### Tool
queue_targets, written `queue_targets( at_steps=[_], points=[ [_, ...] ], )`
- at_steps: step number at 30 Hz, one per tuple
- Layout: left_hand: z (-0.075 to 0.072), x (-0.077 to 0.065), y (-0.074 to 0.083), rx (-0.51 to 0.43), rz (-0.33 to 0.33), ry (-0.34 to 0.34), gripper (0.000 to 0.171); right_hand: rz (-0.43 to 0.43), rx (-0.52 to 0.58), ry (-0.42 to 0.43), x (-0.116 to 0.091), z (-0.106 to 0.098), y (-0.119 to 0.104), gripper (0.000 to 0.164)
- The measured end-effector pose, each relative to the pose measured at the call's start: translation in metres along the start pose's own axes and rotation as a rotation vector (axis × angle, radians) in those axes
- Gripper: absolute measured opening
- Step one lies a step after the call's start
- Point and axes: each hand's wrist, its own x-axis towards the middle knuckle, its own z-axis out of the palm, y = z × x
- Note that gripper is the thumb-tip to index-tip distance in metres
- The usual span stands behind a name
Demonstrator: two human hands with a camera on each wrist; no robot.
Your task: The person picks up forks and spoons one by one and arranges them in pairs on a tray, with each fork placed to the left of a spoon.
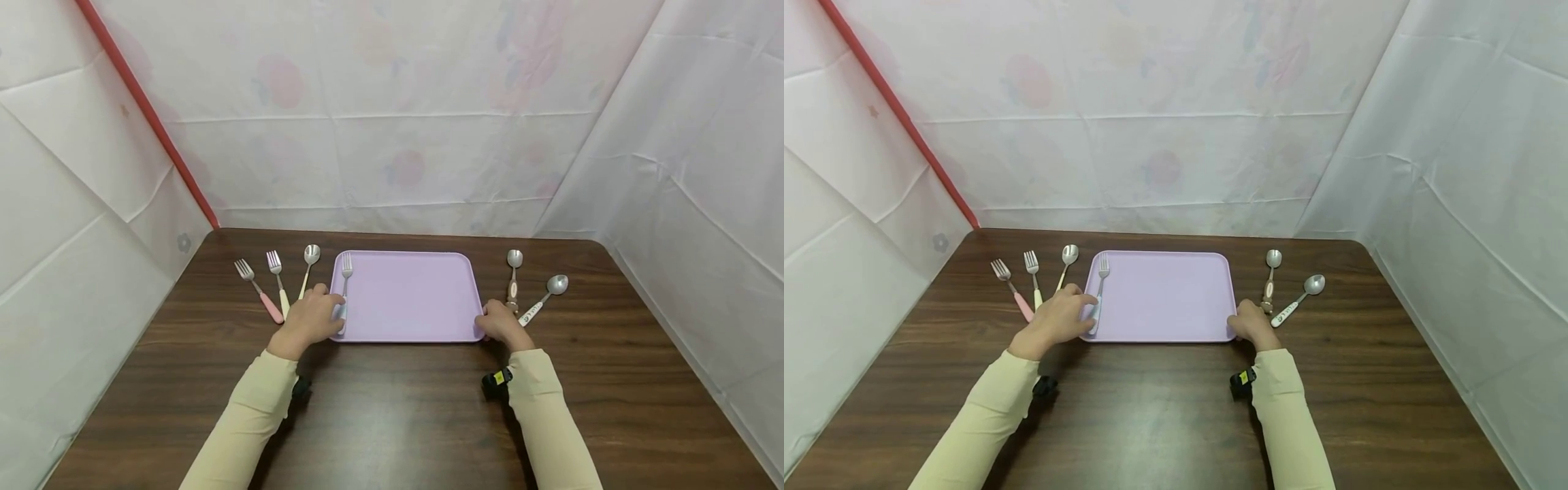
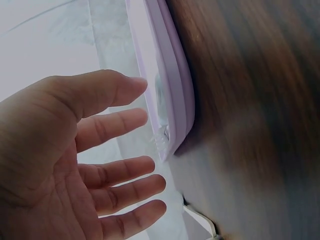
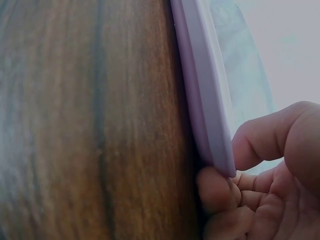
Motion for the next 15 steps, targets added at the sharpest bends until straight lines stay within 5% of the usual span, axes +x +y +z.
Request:
queue_targets(
  at_steps=[15],
  points=[
    [-0.003,-0.001,-0.017,-0.031,-0.032,0.008,0.036,0.021,0.098,-0.014,-0.003,0.0,0.0,0.012]
  ],
)
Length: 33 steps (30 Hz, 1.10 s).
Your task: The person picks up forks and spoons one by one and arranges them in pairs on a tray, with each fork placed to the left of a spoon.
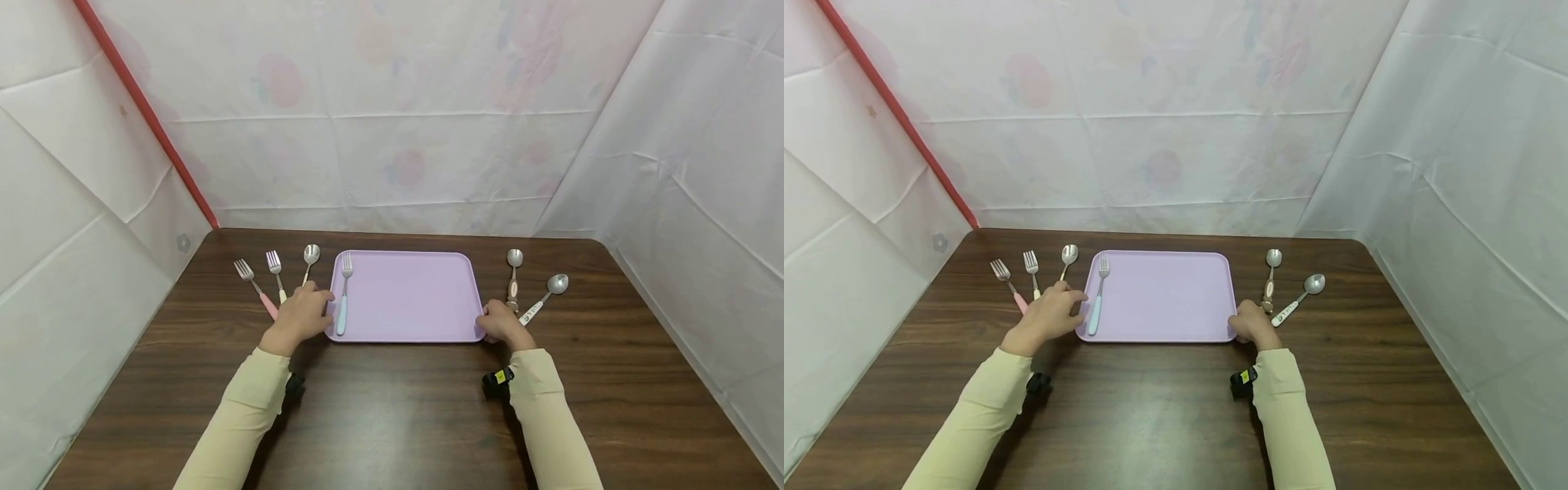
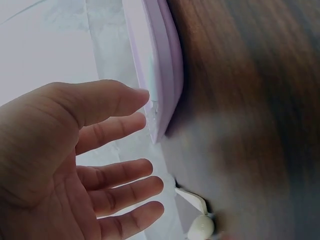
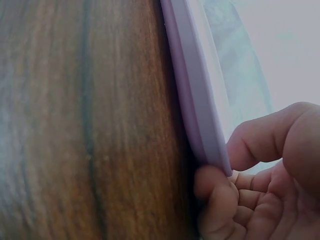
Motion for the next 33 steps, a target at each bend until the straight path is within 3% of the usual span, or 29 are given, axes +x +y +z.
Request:
queue_targets(
  at_steps=[6,17,33],
  points=[
    [0.001,-0.001,-0.008,-0.017,-0.021,-0.017,0.033,-0.001,0.011,-0.006,0.001,0.0,0.0,0.008],
    [0.001,0.001,-0.025,-0.063,-0.013,0.013,0.033,0.006,0.039,-0.015,0.0,-0.001,0.0,0.005],
    [-0.002,0.002,-0.034,0.018,-0.046,-0.056,0.028,0.009,0.062,-0.024,-0.002,-0.001,-0.001,0.003]
  ],
)
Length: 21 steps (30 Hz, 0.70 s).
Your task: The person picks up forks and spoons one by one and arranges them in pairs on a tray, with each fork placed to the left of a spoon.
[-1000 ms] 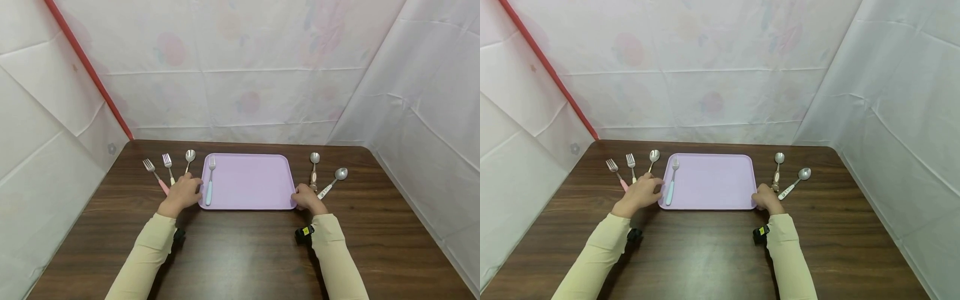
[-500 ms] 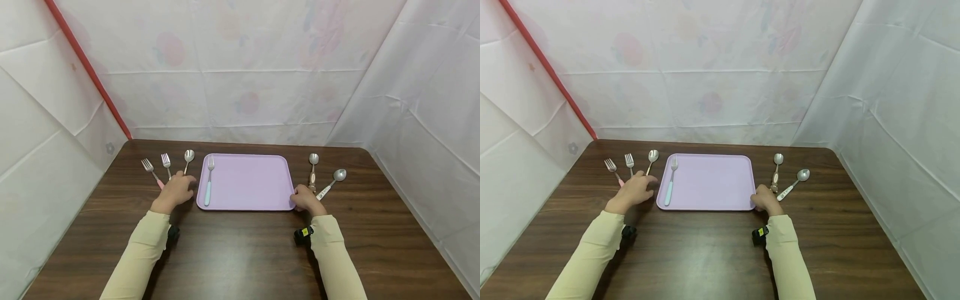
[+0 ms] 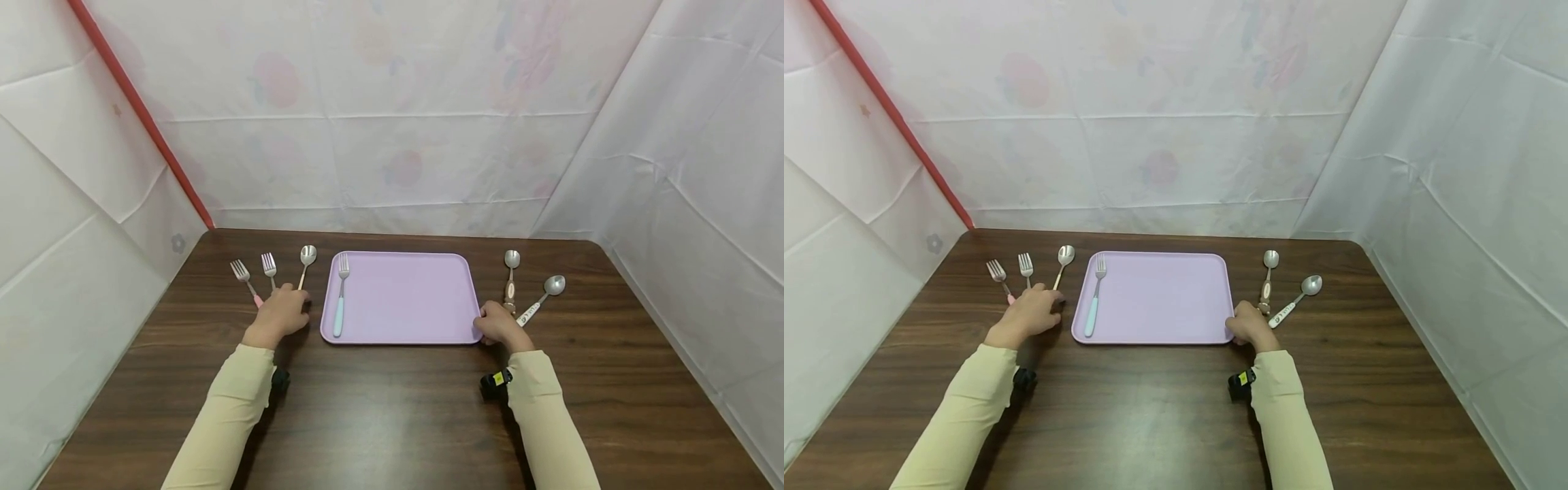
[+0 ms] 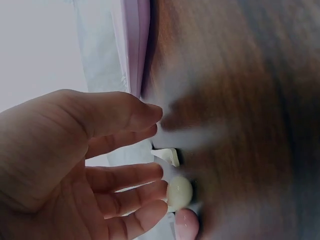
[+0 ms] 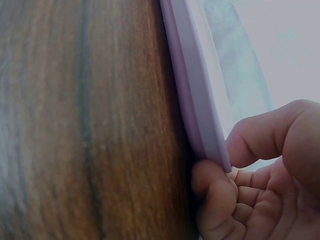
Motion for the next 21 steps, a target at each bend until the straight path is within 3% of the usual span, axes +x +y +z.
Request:
queue_targets(
  at_steps=[7,14,21],
  points=[
    [0.0001,0.0013,0.0014,0.002,0.002,-0.041,0.028,-0.006,-0.023,0.005,0.0011,-0.0009,0.0002,0.005],
    [0.0003,0.0027,0.0033,0.026,0.054,-0.029,0.009,-0.012,-0.033,0.008,0.0018,-0.001,0.0007,0.004],
    [0.0019,0.0034,0.0047,0.027,0.064,-0.018,0.006,-0.004,-0.039,0.011,0.002,-0.0005,0.001,0.004]
  ],
)
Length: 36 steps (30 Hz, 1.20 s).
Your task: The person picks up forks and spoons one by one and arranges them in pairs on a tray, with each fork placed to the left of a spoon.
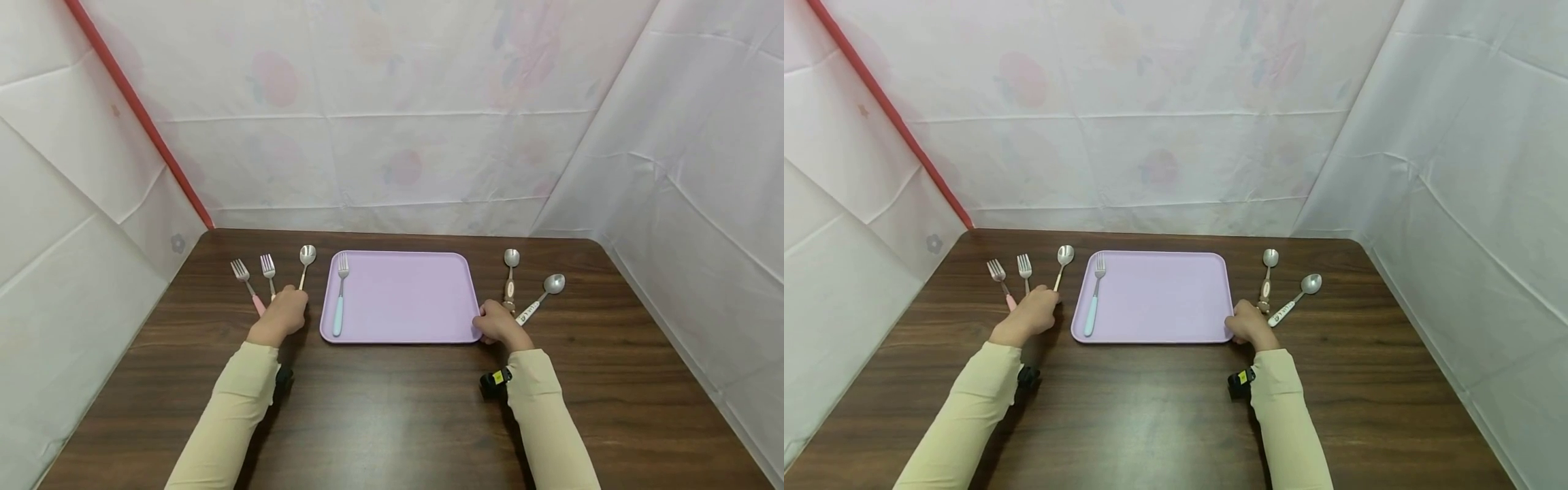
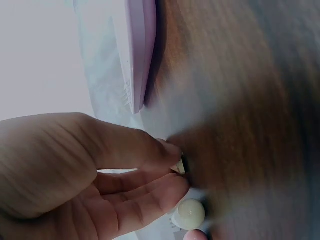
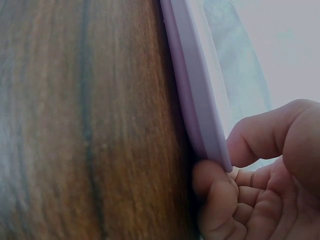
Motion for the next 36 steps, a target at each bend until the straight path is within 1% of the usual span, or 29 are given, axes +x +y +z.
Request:
queue_targets(
  at_steps=[6,14,16,21,24,31,36],
  points=[
    [0.0005,-0.001,0.0017,-0.035,-0.042,-0.002,0.007,-0.001,-0.001,-0.004,-0.0002,-0.0001,-0.0001,0.004],
    [0.0007,-0.0025,0.0041,-0.099,-0.111,-0.047,0.018,-0.002,-0.004,-0.006,0.0008,0.0007,0.001,0.004],
    [-0.0001,-0.0024,0.0046,-0.112,-0.121,-0.054,0.018,-0.006,0.0,-0.007,0.0007,0.0006,0.001,0.003],
    [-0.0038,0.0002,0.0047,-0.096,-0.104,-0.048,0.01,-0.009,0.016,-0.001,-0.001,-0.0004,-0.0004,0.003],
    [-0.0053,0.0016,0.004,-0.075,-0.093,-0.054,0.01,-0.008,0.012,0.002,-0.0016,-0.001,-0.0007,0.003],
    [-0.0064,0.002,0.0037,-0.095,-0.101,-0.108,0.009,-0.004,0.013,-0.003,-0.0011,-0.001,-0.0002,0.003],
    [-0.007,0.001,0.0039,-0.111,-0.075,-0.101,0.009,-0.001,0.021,-0.003,-0.0005,-0.0001,0.0001,0.004]
  ],
)
